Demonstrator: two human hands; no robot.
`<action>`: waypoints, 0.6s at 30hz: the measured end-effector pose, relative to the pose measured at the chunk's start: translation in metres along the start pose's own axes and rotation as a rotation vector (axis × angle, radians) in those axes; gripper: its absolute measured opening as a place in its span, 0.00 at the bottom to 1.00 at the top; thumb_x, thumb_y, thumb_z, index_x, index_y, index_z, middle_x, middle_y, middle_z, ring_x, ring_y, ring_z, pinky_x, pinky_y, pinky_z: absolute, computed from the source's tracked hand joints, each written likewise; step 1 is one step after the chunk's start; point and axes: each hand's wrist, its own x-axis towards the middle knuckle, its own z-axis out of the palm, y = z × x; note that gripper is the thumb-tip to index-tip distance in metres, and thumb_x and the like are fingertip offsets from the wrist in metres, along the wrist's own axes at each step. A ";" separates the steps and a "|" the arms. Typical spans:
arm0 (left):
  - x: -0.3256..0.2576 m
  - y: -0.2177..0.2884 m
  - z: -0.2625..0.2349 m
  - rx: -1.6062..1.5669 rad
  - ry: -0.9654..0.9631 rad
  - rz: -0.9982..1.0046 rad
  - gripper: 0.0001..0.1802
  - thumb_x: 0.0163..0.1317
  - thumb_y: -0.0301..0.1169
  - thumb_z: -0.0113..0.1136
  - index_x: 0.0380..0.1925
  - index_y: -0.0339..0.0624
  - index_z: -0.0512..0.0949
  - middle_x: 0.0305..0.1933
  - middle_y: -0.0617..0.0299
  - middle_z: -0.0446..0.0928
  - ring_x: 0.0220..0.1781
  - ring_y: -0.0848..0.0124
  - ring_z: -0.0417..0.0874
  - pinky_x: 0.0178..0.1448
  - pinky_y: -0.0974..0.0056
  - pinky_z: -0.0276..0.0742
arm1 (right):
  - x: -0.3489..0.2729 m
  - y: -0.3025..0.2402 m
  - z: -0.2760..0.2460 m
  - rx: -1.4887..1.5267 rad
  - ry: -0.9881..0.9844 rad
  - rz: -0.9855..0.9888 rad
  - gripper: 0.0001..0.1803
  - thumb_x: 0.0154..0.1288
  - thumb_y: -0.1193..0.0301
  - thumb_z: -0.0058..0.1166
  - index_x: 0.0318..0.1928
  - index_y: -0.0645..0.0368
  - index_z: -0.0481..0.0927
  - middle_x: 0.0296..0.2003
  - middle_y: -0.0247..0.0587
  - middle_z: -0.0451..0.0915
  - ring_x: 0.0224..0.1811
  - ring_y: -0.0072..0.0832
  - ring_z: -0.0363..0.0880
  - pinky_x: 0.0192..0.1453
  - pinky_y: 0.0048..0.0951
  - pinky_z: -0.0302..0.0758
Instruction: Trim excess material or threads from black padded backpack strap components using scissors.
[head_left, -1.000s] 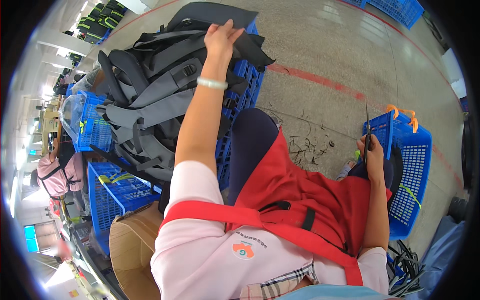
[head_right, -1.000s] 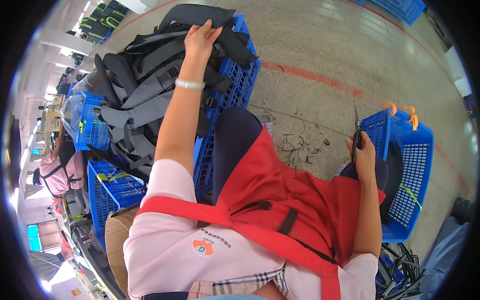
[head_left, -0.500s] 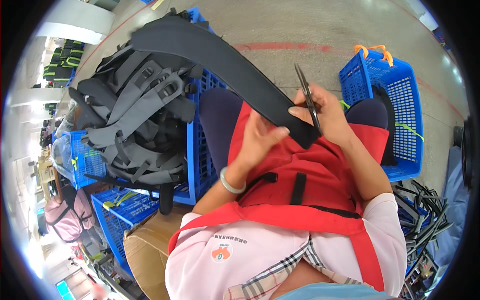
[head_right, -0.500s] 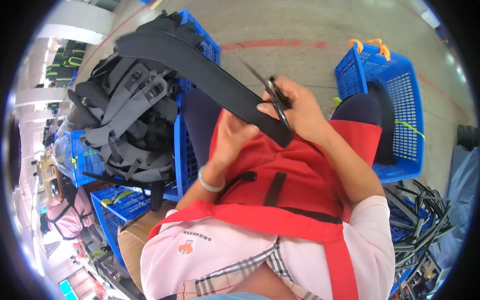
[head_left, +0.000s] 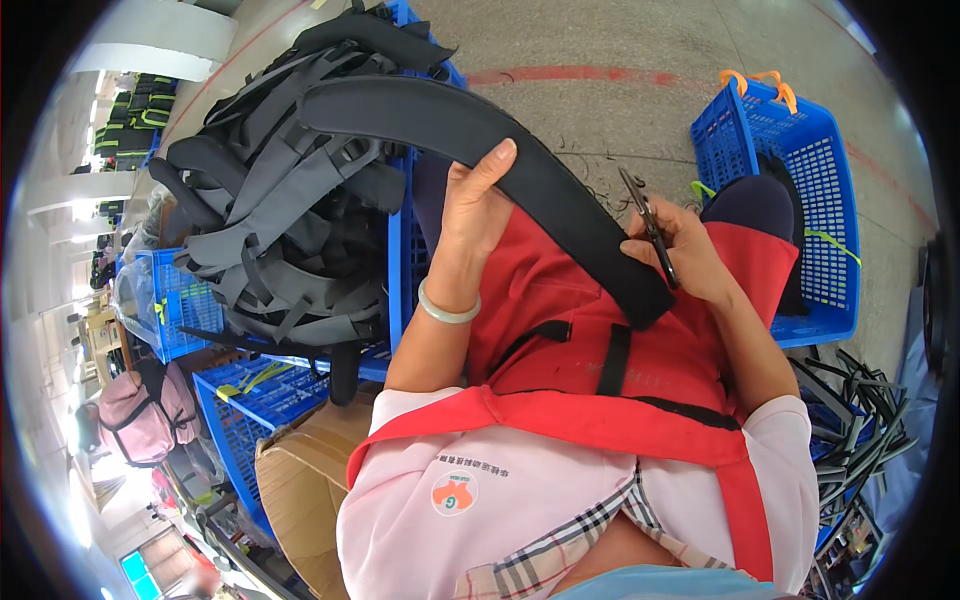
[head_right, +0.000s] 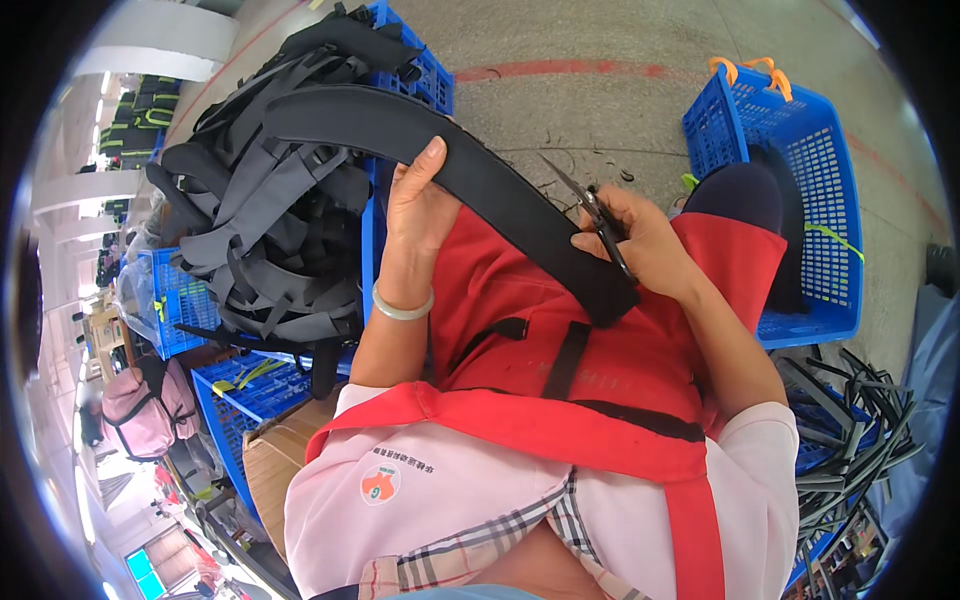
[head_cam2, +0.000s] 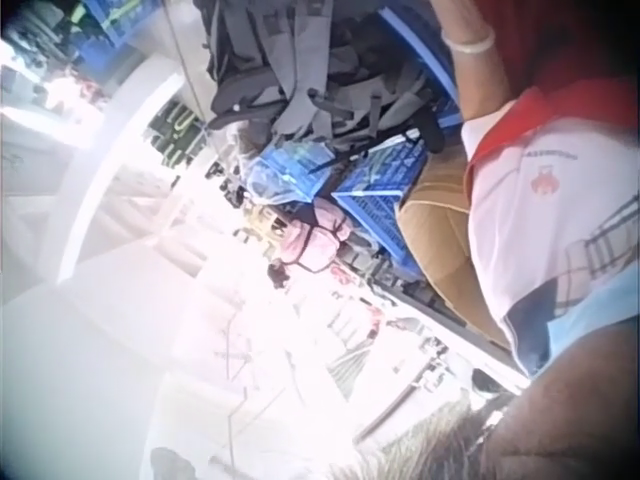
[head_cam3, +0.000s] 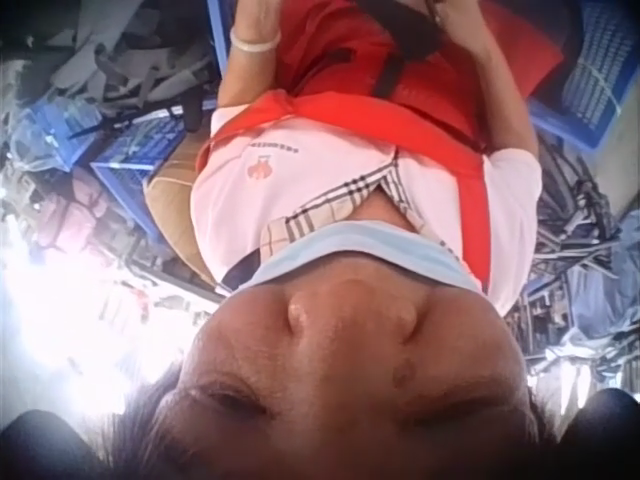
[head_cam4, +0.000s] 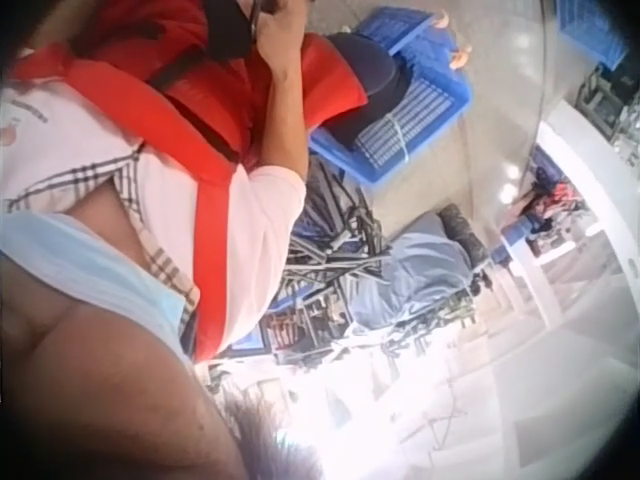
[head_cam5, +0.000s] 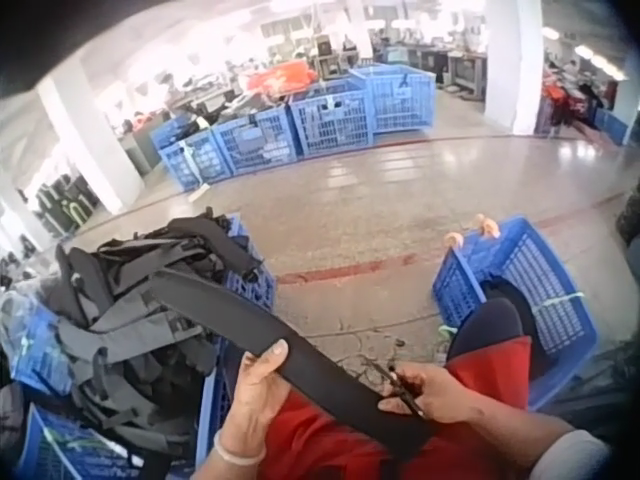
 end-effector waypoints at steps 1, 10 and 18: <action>-0.001 0.000 0.000 0.000 0.002 0.002 0.08 0.61 0.24 0.62 0.41 0.43 0.81 0.42 0.63 0.82 0.44 0.71 0.82 0.52 0.64 0.77 | -0.001 0.000 0.001 -0.022 0.015 0.001 0.11 0.59 0.74 0.65 0.34 0.57 0.72 0.29 0.23 0.69 0.32 0.13 0.66 0.37 0.17 0.64; 0.002 0.006 0.012 0.057 0.012 0.032 0.06 0.60 0.23 0.63 0.37 0.43 0.81 0.38 0.65 0.82 0.40 0.74 0.82 0.49 0.67 0.78 | 0.000 -0.005 0.008 -0.106 0.111 0.054 0.15 0.57 0.73 0.67 0.39 0.60 0.73 0.29 0.25 0.68 0.33 0.14 0.65 0.39 0.19 0.65; -0.004 0.005 0.023 0.091 -0.073 0.016 0.07 0.60 0.22 0.63 0.38 0.40 0.81 0.38 0.63 0.82 0.39 0.73 0.82 0.48 0.67 0.78 | 0.005 -0.045 0.023 -0.365 0.171 0.021 0.42 0.44 0.57 0.74 0.56 0.60 0.67 0.41 0.33 0.74 0.38 0.21 0.68 0.43 0.24 0.69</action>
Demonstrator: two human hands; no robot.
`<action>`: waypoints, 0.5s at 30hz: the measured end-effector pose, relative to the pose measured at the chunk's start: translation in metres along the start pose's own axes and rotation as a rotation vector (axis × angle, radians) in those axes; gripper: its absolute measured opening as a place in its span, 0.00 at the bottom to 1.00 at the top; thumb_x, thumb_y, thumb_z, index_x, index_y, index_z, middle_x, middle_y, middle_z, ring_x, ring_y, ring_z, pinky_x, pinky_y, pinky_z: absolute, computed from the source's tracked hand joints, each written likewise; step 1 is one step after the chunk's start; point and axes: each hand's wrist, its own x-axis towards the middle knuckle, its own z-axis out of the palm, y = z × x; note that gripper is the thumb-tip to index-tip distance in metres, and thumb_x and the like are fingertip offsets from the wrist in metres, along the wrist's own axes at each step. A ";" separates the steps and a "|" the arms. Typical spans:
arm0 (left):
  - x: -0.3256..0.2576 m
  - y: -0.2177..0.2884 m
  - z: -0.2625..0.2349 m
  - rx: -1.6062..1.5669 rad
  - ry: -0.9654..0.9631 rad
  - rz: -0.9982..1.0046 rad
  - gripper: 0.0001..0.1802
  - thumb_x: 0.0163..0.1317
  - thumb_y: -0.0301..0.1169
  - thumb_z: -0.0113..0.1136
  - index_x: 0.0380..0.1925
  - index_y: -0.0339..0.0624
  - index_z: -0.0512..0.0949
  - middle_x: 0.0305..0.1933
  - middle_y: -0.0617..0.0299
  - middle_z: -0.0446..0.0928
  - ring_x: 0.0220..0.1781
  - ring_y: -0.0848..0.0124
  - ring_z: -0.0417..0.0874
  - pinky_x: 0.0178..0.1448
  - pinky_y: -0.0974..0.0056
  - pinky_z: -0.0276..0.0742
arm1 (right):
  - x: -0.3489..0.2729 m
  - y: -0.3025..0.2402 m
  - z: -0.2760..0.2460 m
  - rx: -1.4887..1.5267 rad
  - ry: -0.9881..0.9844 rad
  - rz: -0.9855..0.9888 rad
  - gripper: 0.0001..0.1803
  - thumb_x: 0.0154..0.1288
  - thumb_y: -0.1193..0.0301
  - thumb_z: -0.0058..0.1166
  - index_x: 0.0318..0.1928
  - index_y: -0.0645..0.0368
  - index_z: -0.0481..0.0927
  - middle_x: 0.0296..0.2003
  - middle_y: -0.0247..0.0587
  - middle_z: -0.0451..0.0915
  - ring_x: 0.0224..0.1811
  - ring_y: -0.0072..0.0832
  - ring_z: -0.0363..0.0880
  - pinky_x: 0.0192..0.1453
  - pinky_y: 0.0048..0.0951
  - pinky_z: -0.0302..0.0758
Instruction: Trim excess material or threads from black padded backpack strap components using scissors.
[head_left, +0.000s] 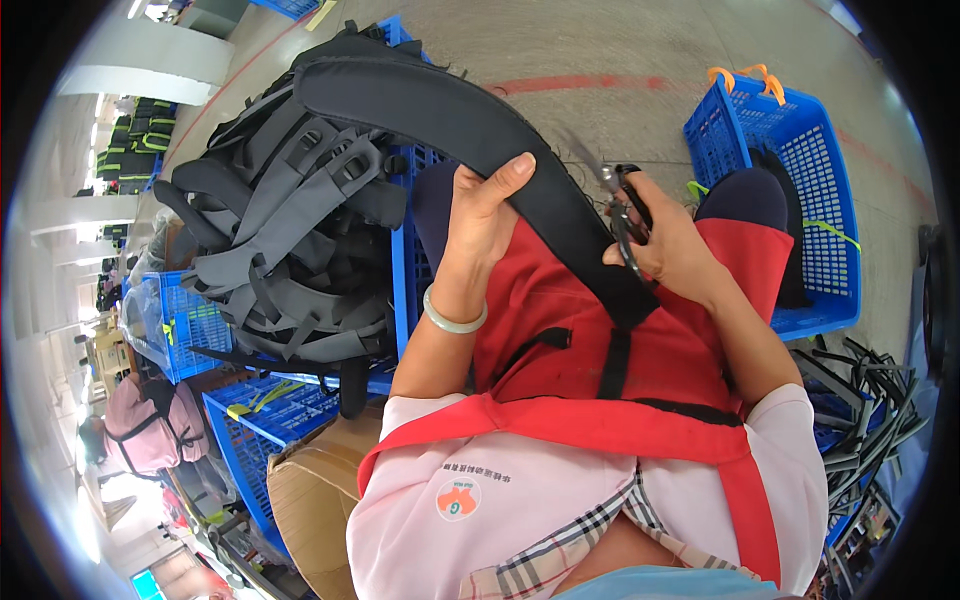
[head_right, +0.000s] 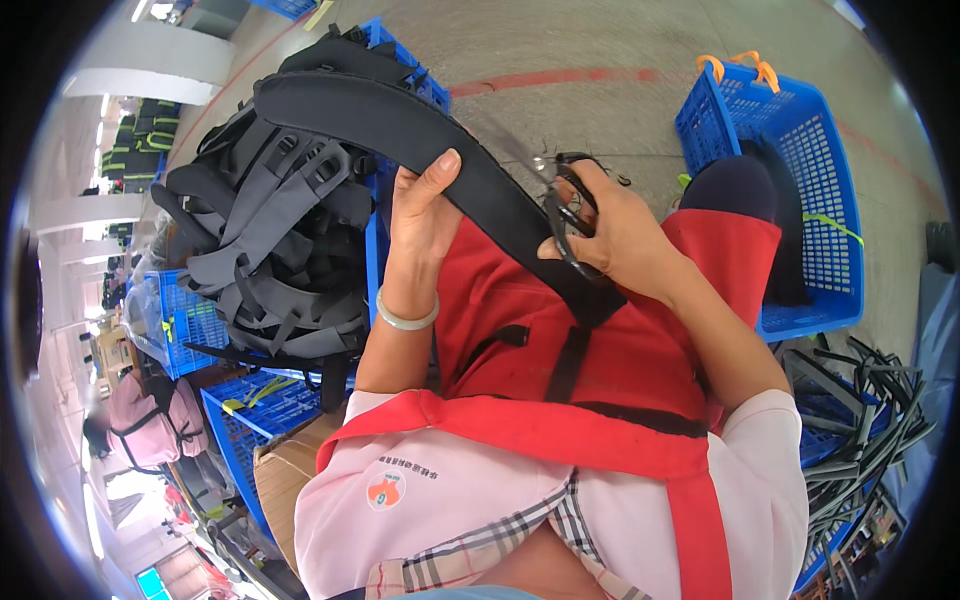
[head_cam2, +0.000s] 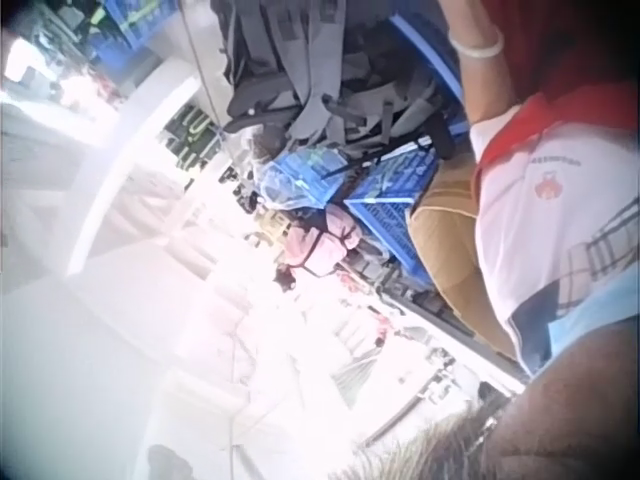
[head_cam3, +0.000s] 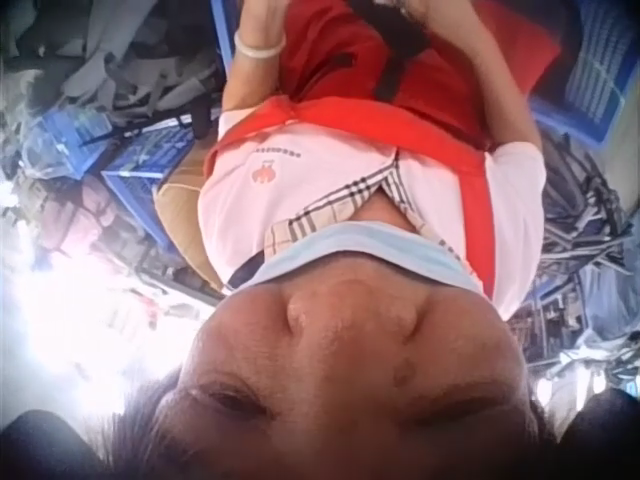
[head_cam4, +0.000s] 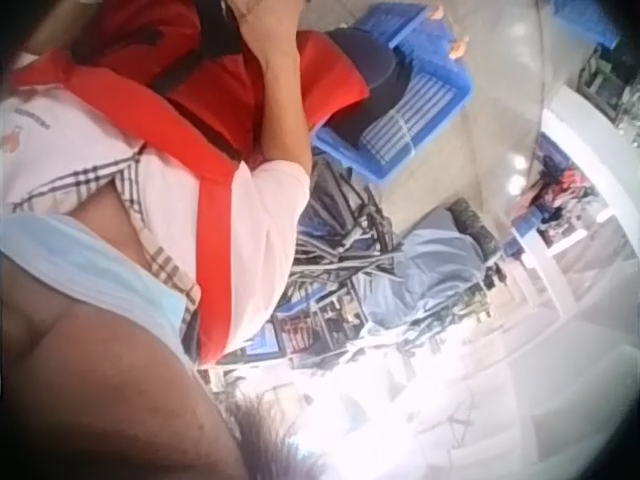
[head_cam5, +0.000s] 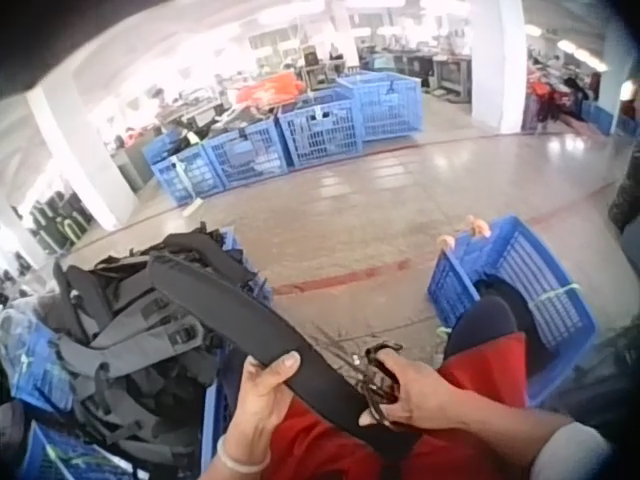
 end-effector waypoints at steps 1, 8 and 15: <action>-0.001 -0.001 0.002 -0.001 -0.005 -0.008 0.07 0.60 0.22 0.63 0.38 0.40 0.81 0.38 0.63 0.82 0.39 0.73 0.82 0.48 0.67 0.78 | 0.000 -0.003 0.002 -0.048 0.009 -0.029 0.40 0.45 0.57 0.74 0.54 0.60 0.68 0.38 0.36 0.74 0.34 0.25 0.69 0.39 0.29 0.70; -0.004 -0.009 0.004 0.029 -0.080 -0.037 0.08 0.59 0.22 0.64 0.39 0.39 0.81 0.39 0.63 0.83 0.40 0.74 0.82 0.48 0.67 0.77 | 0.001 -0.009 0.003 -0.137 0.006 -0.075 0.42 0.44 0.51 0.73 0.53 0.61 0.68 0.33 0.43 0.76 0.28 0.34 0.73 0.34 0.35 0.70; -0.009 -0.010 0.006 0.035 -0.044 -0.027 0.09 0.58 0.21 0.64 0.39 0.39 0.81 0.38 0.63 0.83 0.39 0.73 0.83 0.48 0.67 0.78 | 0.002 -0.004 0.004 -0.165 -0.007 -0.079 0.40 0.45 0.50 0.72 0.52 0.61 0.70 0.21 0.42 0.70 0.24 0.36 0.72 0.32 0.36 0.69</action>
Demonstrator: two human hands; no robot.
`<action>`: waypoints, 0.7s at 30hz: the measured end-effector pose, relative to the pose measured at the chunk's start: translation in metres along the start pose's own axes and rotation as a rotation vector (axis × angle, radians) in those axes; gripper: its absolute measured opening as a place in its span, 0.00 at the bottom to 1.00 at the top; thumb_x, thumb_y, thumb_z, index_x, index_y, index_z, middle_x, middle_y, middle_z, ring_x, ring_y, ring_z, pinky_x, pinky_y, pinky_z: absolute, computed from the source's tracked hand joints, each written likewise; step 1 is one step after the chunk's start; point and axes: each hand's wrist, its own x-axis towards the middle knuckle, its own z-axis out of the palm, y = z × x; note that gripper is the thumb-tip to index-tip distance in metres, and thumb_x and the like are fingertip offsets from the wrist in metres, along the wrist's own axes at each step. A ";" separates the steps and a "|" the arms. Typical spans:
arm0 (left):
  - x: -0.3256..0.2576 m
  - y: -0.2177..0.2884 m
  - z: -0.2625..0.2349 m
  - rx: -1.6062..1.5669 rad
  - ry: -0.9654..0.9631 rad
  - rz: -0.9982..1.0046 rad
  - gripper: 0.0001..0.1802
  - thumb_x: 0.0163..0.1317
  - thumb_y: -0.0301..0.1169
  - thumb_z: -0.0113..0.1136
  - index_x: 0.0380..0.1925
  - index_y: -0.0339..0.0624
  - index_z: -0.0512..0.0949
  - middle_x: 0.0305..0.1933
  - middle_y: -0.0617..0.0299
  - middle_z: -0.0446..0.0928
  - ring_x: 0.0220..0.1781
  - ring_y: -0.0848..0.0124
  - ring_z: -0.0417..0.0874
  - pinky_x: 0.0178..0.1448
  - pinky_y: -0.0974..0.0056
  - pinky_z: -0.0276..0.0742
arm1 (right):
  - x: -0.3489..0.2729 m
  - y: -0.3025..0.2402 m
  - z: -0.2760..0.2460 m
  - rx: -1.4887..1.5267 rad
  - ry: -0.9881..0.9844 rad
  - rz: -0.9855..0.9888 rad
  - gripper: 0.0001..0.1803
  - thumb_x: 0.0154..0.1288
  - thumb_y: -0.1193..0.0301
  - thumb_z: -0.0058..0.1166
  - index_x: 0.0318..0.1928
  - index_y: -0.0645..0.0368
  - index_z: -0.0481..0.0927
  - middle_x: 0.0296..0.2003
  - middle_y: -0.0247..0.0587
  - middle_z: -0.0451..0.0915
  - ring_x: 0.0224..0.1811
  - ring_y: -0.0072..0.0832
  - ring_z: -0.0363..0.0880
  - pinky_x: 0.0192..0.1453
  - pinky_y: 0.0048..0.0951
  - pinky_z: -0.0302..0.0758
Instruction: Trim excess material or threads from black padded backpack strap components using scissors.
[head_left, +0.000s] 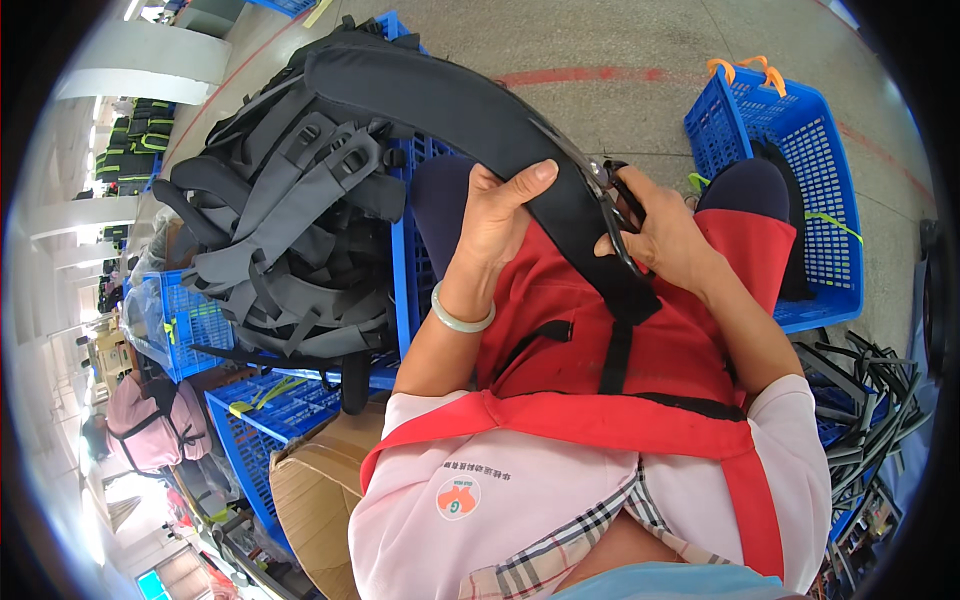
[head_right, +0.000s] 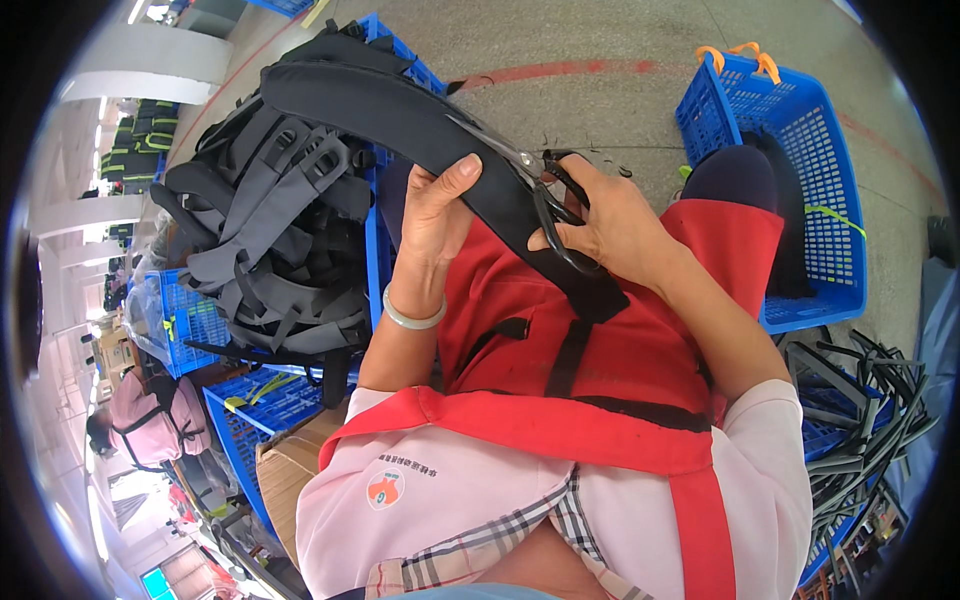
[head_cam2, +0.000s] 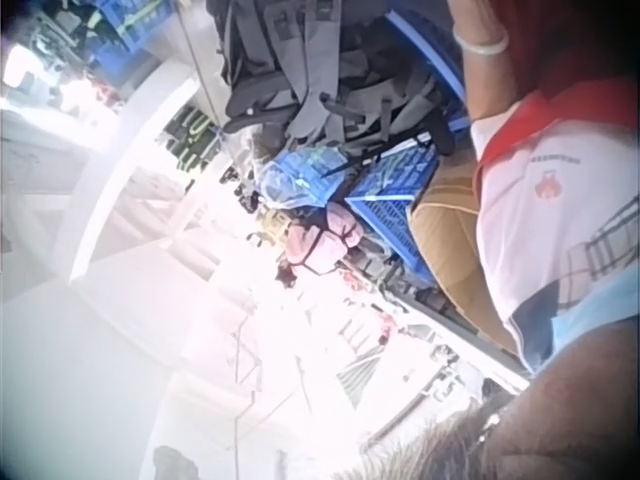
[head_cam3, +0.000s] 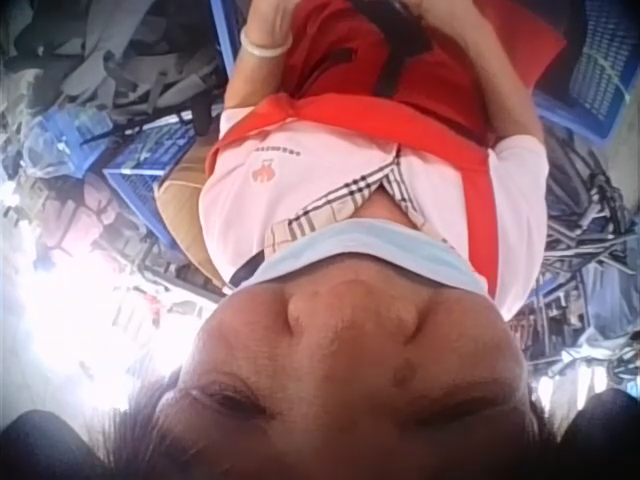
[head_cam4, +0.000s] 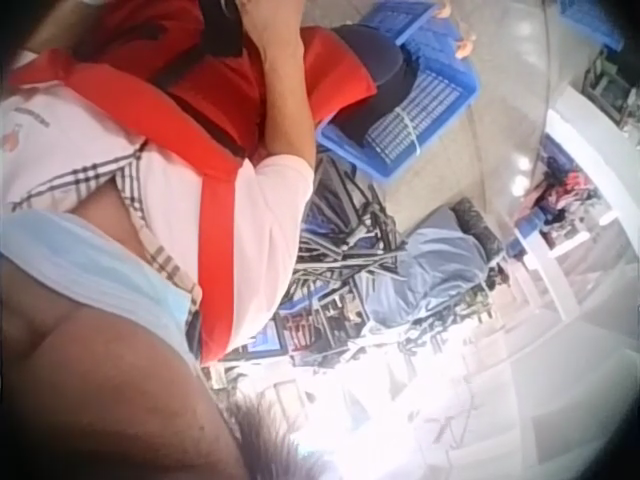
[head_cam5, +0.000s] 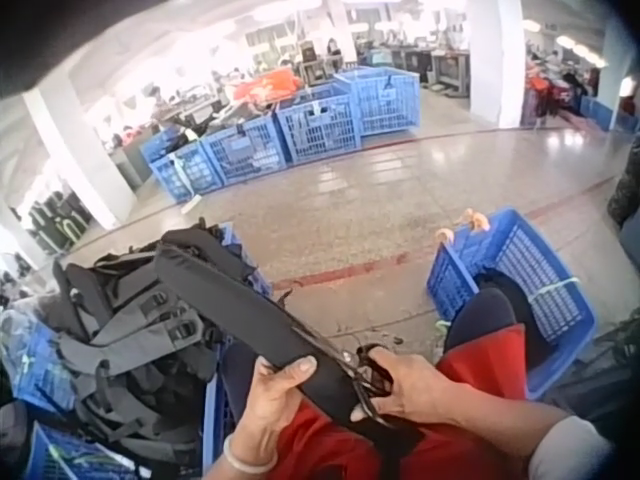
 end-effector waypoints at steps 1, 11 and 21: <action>0.000 0.001 0.000 0.000 0.001 -0.001 0.09 0.58 0.21 0.64 0.39 0.39 0.81 0.38 0.63 0.83 0.39 0.73 0.83 0.48 0.67 0.78 | -0.001 0.001 0.000 0.000 -0.001 0.001 0.40 0.45 0.50 0.72 0.52 0.61 0.70 0.21 0.42 0.70 0.24 0.36 0.72 0.32 0.36 0.69; 0.007 0.010 -0.002 -0.064 0.027 0.024 0.06 0.59 0.22 0.64 0.36 0.41 0.81 0.36 0.65 0.82 0.38 0.74 0.82 0.46 0.67 0.79 | -0.001 0.000 0.006 0.025 0.014 0.011 0.35 0.49 0.53 0.70 0.51 0.60 0.72 0.18 0.39 0.66 0.22 0.31 0.65 0.29 0.34 0.65; 0.006 0.009 -0.004 -0.088 0.031 0.026 0.07 0.58 0.21 0.64 0.37 0.41 0.80 0.36 0.65 0.81 0.38 0.74 0.82 0.46 0.67 0.79 | 0.001 0.000 0.002 0.094 -0.043 0.145 0.31 0.51 0.56 0.71 0.48 0.61 0.73 0.18 0.40 0.68 0.22 0.26 0.65 0.26 0.31 0.64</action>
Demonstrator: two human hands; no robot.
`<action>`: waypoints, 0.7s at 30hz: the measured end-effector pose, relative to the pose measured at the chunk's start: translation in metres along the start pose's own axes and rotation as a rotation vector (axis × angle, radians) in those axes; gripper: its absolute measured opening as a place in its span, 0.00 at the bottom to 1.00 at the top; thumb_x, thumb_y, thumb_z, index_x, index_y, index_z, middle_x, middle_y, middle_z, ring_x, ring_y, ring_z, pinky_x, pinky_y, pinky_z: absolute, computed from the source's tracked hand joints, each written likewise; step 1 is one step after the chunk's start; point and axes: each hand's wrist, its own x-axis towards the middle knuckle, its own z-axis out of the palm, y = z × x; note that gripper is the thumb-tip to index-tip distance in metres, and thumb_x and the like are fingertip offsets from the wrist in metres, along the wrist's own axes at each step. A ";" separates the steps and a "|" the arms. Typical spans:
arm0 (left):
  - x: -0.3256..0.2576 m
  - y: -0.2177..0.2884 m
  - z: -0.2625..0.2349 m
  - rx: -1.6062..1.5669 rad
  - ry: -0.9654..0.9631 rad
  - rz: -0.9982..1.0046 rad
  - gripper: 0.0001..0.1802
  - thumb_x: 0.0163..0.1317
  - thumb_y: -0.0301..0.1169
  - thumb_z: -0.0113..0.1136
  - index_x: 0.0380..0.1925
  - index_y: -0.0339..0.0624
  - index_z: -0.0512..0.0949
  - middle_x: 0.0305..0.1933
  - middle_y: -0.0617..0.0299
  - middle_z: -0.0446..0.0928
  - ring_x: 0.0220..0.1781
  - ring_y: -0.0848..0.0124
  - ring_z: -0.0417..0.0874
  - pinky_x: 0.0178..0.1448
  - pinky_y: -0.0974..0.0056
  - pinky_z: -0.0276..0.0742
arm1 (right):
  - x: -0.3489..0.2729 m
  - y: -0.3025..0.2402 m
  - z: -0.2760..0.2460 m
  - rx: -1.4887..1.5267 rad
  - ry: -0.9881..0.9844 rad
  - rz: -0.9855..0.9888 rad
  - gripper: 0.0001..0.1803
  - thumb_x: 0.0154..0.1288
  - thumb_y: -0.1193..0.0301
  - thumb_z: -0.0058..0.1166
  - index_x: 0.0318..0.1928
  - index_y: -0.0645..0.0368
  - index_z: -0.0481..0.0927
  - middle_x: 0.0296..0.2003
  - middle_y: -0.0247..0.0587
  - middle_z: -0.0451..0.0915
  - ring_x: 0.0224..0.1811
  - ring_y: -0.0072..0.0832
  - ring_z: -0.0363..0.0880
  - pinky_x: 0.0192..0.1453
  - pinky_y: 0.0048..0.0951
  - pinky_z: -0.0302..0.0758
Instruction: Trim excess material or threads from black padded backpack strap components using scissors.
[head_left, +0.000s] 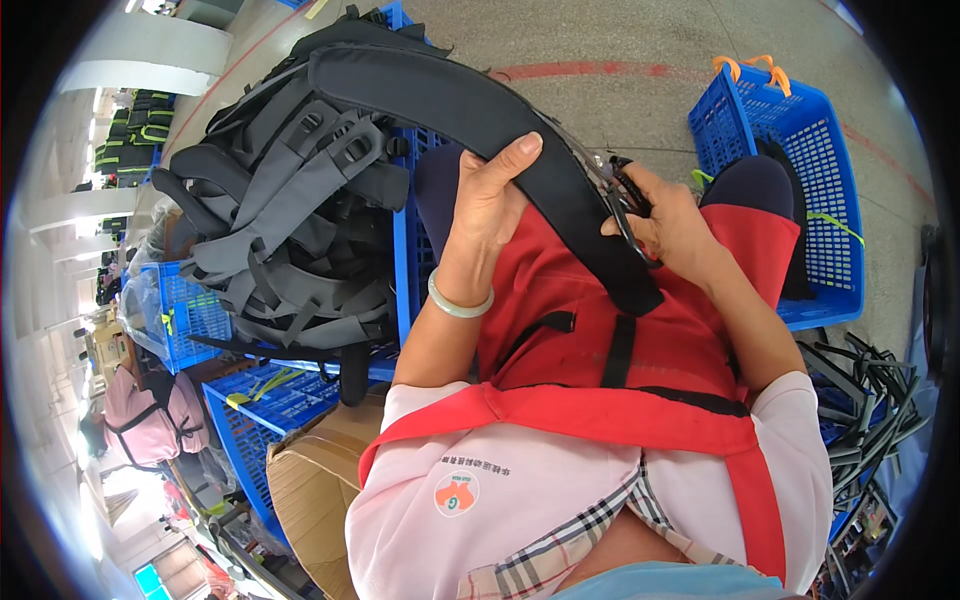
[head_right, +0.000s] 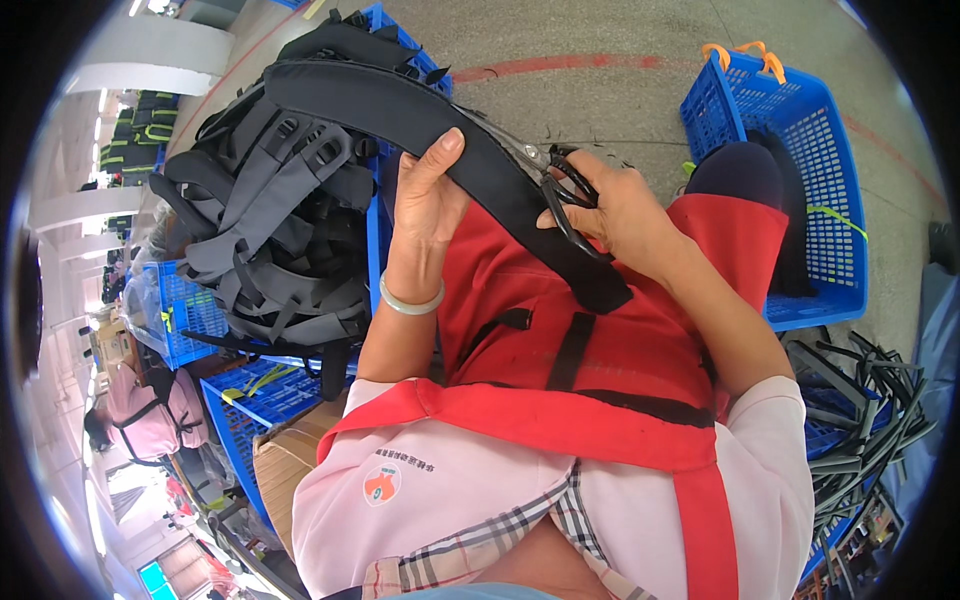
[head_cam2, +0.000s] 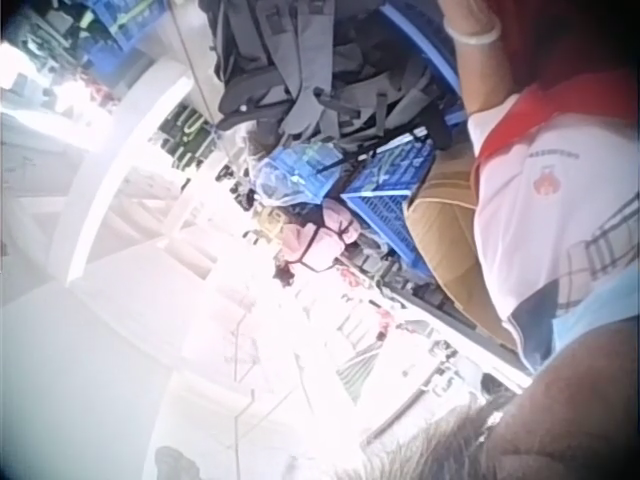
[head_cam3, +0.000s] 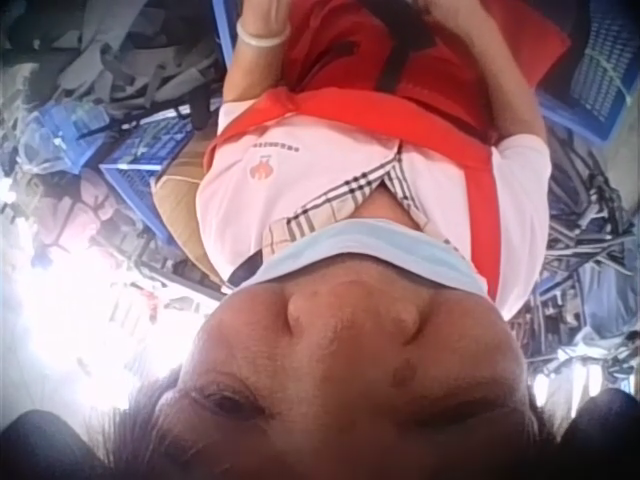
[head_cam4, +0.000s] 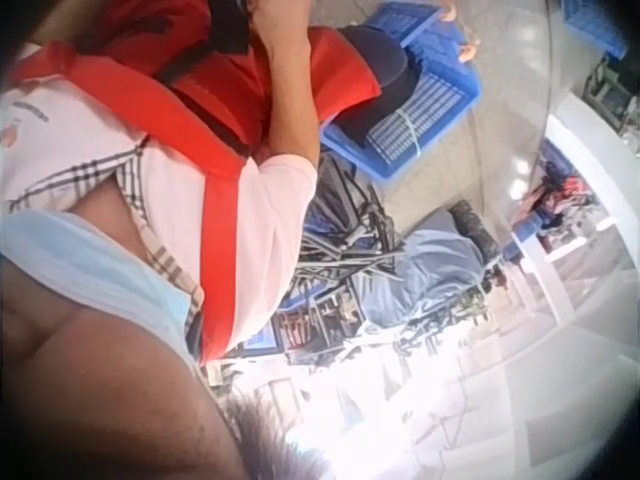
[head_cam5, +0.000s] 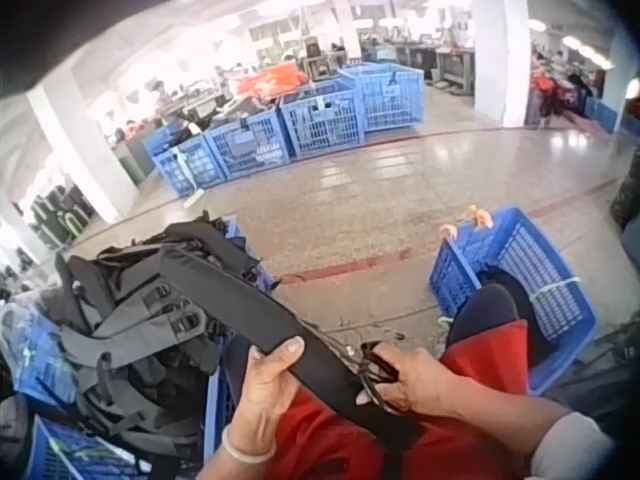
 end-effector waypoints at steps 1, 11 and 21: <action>0.000 -0.002 0.001 -0.002 0.000 0.000 0.07 0.58 0.21 0.64 0.37 0.41 0.80 0.36 0.65 0.81 0.38 0.74 0.82 0.46 0.67 0.79 | 0.000 -0.001 0.000 -0.001 0.000 0.001 0.31 0.51 0.56 0.71 0.48 0.61 0.73 0.18 0.40 0.68 0.22 0.26 0.65 0.26 0.31 0.64; 0.009 0.012 0.002 0.038 -0.037 0.065 0.10 0.58 0.19 0.63 0.40 0.40 0.79 0.39 0.64 0.81 0.41 0.72 0.82 0.49 0.65 0.79 | 0.003 0.000 -0.002 -0.041 0.087 -0.163 0.33 0.46 0.55 0.73 0.47 0.60 0.73 0.20 0.40 0.70 0.23 0.31 0.66 0.28 0.32 0.66; 0.001 -0.003 0.003 0.065 -0.046 -0.026 0.12 0.56 0.20 0.67 0.40 0.42 0.79 0.38 0.65 0.81 0.41 0.74 0.82 0.49 0.67 0.77 | 0.004 -0.006 -0.010 -0.105 0.066 -0.182 0.31 0.49 0.57 0.72 0.48 0.62 0.73 0.21 0.40 0.70 0.23 0.32 0.65 0.30 0.32 0.66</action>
